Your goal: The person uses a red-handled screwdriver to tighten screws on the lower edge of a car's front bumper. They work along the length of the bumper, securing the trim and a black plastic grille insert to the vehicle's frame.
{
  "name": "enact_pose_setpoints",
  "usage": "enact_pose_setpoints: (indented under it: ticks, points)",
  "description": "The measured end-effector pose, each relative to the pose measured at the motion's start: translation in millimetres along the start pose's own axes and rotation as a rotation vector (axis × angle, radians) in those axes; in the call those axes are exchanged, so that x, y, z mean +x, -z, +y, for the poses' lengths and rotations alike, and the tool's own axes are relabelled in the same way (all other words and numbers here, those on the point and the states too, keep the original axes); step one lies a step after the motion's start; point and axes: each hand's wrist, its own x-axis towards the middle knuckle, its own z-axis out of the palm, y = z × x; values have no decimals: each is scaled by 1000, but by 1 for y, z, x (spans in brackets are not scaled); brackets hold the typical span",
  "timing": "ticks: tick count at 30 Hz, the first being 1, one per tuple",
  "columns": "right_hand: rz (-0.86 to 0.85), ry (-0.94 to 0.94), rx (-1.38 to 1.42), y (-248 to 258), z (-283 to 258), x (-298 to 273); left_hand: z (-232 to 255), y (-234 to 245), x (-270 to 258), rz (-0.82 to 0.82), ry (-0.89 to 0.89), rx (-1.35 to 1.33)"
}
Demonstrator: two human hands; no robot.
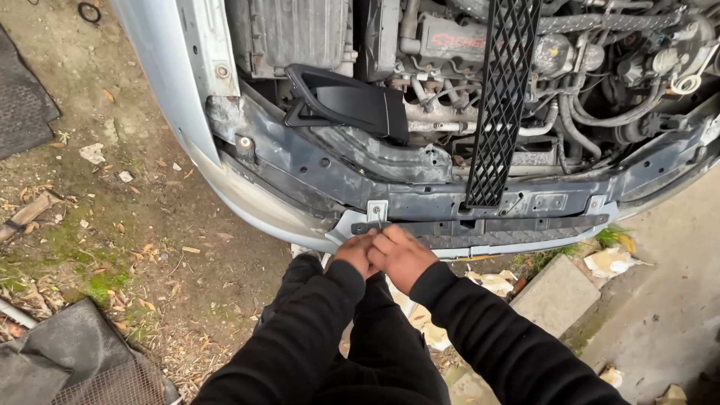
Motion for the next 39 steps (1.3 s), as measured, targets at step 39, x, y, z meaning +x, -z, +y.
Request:
enact_pose_setpoints:
  ticks: [39]
  points:
    - [-99,-587,157,8,-1,-5,18,-32,6,-278,-61,-190]
